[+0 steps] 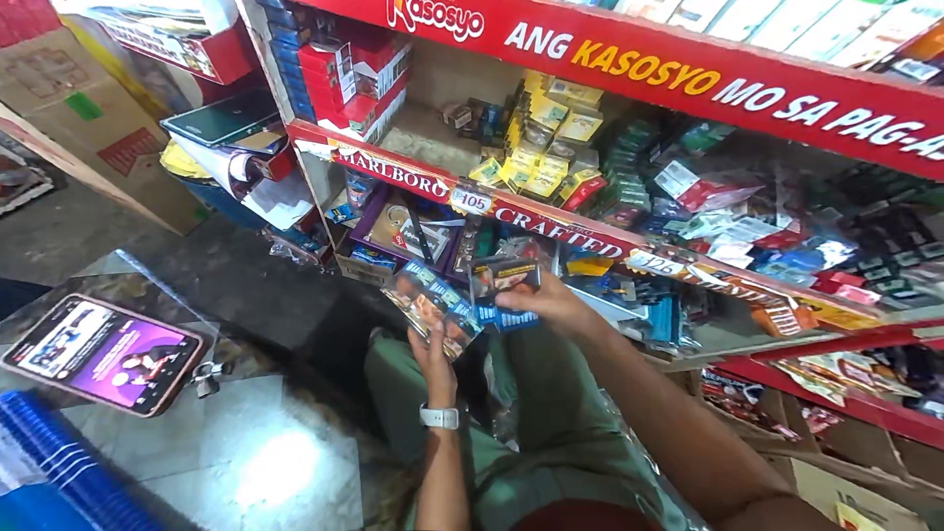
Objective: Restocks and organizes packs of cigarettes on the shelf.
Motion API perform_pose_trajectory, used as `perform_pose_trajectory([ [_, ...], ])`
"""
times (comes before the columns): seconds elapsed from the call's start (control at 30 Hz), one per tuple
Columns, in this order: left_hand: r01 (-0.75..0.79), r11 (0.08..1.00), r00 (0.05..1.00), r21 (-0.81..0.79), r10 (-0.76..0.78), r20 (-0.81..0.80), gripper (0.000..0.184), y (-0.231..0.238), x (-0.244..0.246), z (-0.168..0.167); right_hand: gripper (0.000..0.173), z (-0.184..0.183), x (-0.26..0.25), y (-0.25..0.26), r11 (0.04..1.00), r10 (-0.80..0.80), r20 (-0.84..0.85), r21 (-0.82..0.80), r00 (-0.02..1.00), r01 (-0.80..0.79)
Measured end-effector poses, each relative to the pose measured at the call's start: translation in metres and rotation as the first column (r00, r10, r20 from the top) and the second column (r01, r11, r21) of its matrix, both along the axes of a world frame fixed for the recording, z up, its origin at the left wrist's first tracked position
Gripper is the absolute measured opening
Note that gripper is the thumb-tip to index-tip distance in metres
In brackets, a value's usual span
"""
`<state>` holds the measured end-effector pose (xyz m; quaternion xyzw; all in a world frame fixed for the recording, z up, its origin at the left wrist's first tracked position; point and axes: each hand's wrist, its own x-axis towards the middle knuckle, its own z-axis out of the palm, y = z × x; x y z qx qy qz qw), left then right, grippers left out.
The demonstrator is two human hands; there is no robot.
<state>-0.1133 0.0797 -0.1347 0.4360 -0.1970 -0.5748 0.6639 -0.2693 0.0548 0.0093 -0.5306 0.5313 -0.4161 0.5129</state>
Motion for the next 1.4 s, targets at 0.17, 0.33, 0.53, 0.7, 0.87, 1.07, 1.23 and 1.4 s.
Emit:
perform_pose_trajectory([
  [0.17,-0.039,0.998,0.951,-0.044,0.051,0.305,0.098,0.001,0.004,0.003,0.053,-0.008,-0.021,0.006,0.993,-0.071,-0.004,0.090,0.997,0.071],
  [0.33,0.019,0.987,0.830,-0.158,0.073,0.553,0.094,0.007,-0.006,0.015,0.063,-0.008,-0.036,-0.002,0.995,-0.074,-0.356,0.030,0.932,0.091],
  [0.53,0.297,0.933,0.811,-0.205,-0.133,0.569,0.047,0.013,-0.014,0.021,0.051,-0.004,-0.017,-0.005,0.952,0.295,-0.305,0.177,0.905,-0.250],
  [0.7,0.204,0.974,0.938,-0.097,-0.166,0.304,0.048,0.012,-0.017,0.008,0.099,-0.027,0.010,-0.005,0.972,-0.139,-0.710,-0.231,0.690,-0.042],
  [0.87,0.153,0.982,0.921,-0.111,-0.101,0.377,0.048,0.011,-0.014,0.005,0.086,-0.022,0.021,-0.006,0.989,0.148,-0.684,0.093,0.714,-0.115],
  [1.07,0.193,0.969,0.852,-0.156,-0.087,0.517,0.058,0.012,-0.008,0.002,0.099,-0.023,0.015,-0.015,0.899,0.438,-0.593,0.268,0.676,-0.348],
  [1.23,0.241,0.962,0.885,-0.129,-0.164,0.435,0.086,0.014,-0.006,-0.002,0.100,-0.025,0.017,-0.007,0.848,0.519,-0.533,0.221,0.668,-0.482],
  [1.4,0.247,0.963,0.845,0.109,-0.269,0.461,0.059,0.039,0.001,0.006,0.095,-0.044,0.028,0.019,0.868,0.371,-0.613,-0.037,0.697,-0.495],
])
